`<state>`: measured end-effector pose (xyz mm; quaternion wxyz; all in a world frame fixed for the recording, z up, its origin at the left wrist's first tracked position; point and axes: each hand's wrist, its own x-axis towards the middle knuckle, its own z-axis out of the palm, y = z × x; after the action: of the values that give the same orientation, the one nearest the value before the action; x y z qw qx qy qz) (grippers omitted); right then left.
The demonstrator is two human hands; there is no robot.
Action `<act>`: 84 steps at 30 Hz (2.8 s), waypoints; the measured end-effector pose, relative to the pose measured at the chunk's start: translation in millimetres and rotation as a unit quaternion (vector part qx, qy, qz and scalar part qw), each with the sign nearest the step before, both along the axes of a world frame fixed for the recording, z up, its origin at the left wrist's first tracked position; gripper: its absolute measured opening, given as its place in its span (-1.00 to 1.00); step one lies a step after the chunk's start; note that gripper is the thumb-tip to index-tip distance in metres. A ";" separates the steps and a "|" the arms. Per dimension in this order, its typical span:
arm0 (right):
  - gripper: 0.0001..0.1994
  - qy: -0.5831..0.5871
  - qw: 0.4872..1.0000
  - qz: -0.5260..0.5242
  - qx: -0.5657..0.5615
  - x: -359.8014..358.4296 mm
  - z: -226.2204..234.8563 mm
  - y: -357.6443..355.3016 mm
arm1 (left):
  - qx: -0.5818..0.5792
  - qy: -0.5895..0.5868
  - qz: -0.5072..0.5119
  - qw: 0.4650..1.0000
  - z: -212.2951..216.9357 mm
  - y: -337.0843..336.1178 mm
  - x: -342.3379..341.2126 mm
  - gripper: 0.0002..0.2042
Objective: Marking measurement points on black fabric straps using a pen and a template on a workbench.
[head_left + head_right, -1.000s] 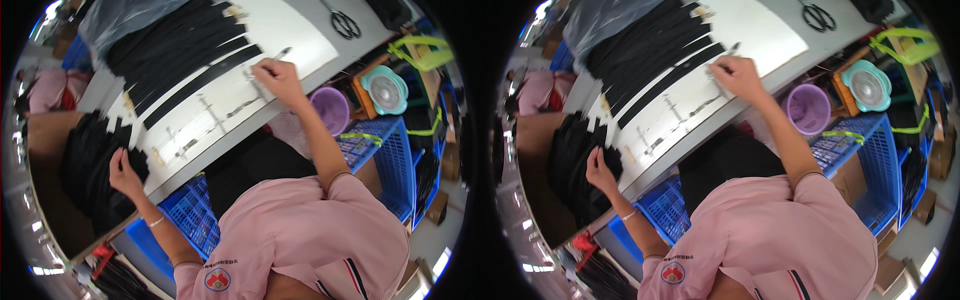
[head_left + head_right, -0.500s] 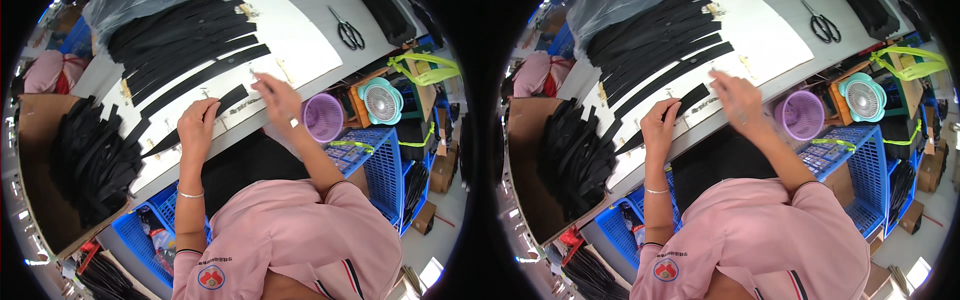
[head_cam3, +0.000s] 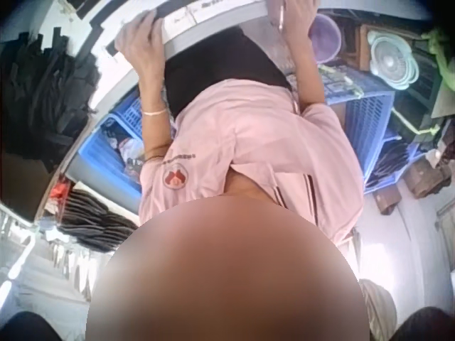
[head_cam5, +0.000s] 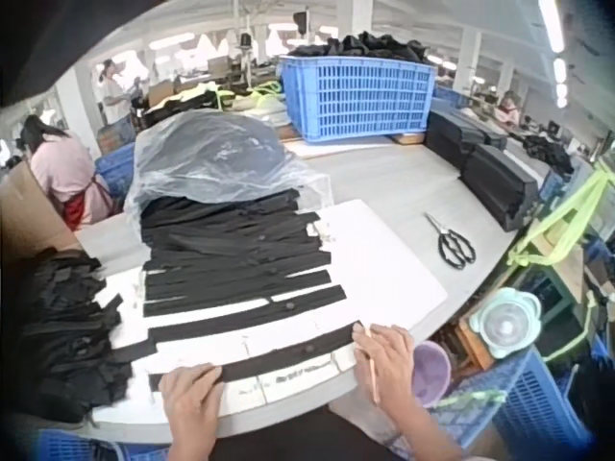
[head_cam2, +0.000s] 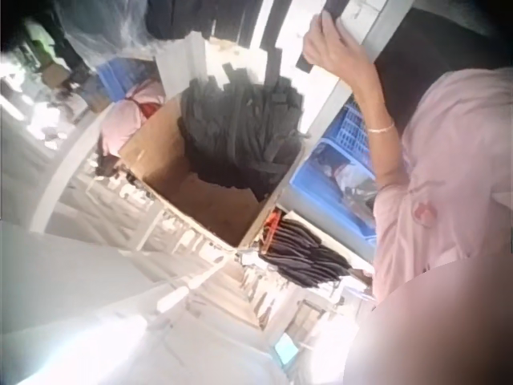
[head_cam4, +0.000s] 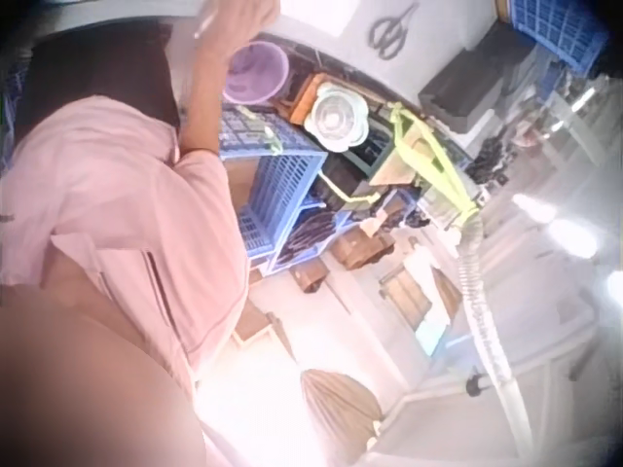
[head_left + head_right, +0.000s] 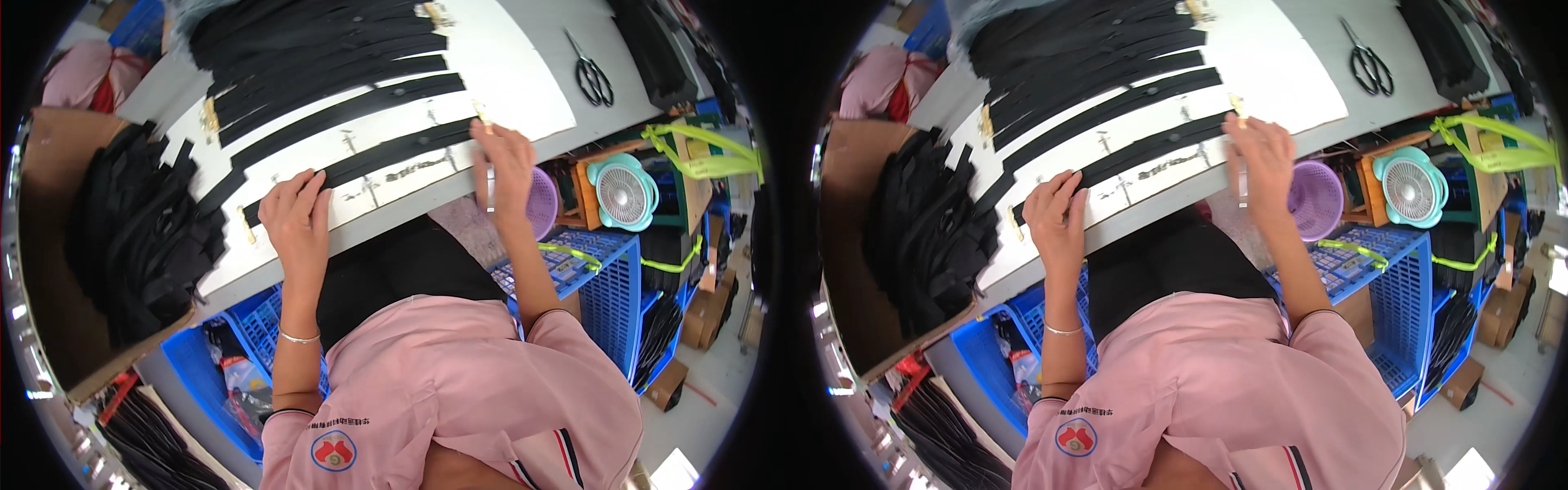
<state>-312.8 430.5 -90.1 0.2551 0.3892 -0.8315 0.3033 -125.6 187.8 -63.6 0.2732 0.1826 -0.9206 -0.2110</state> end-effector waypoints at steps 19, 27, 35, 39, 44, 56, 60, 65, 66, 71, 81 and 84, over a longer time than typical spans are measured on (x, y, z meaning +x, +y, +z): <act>-0.74 -0.051 0.998 -0.042 0.007 0.5 2.5 -0.3 | -0.024 -0.059 0.118 0.991 -12.6 1.1 71.4 -0.45; -0.83 -0.345 0.925 0.112 -0.115 58.9 56.5 -89.4 | -0.024 -0.020 0.106 0.994 -18.7 -1.2 70.7 -0.45; -0.80 -0.470 0.843 0.254 -0.066 89.9 36.7 -187.3 | -0.028 -0.026 0.115 0.993 -16.7 -0.4 68.5 -0.46; -0.80 -0.451 0.861 0.237 -0.004 93.0 35.3 -191.7 | -0.023 -0.028 0.121 0.992 -18.0 -0.3 70.7 -0.46; -0.80 -0.413 0.877 0.245 0.006 94.1 27.9 -194.1 | -0.002 -0.036 0.113 0.993 -14.8 -0.8 71.3 -0.47; -0.79 -0.430 0.865 0.256 0.024 93.1 31.6 -188.5 | -0.019 -0.026 0.118 0.992 -18.1 -1.7 70.1 -0.46; -0.80 -0.385 0.874 0.297 0.015 91.2 22.7 -187.8 | -0.022 -0.025 0.116 0.993 -17.9 -1.4 68.6 -0.46; -0.80 -0.338 0.895 0.292 0.016 92.1 26.4 -186.1 | -0.018 -0.037 0.123 0.992 -16.5 -0.5 66.2 -0.47; -0.80 -0.343 0.887 0.310 0.012 90.7 23.9 -184.8 | -0.016 -0.038 0.122 0.992 -17.1 -0.5 66.4 -0.48; -0.82 -0.440 0.861 0.248 -0.062 77.5 33.8 -158.8 | -0.012 -0.048 0.116 0.992 -16.2 -0.9 69.9 -0.49; -0.79 -0.377 0.913 0.135 -0.079 40.9 30.9 -122.7 | -0.001 -0.077 0.108 0.991 -8.4 4.5 64.6 -0.46; -0.78 -0.365 0.920 0.128 -0.059 42.0 30.6 -123.9 | 0.039 0.007 0.038 0.998 -2.2 19.9 41.6 -0.44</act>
<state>-270.7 306.5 -59.5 -0.0841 0.3391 -0.7905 0.5030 -84.0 207.6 -65.8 0.2802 0.2264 -0.9021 -0.2377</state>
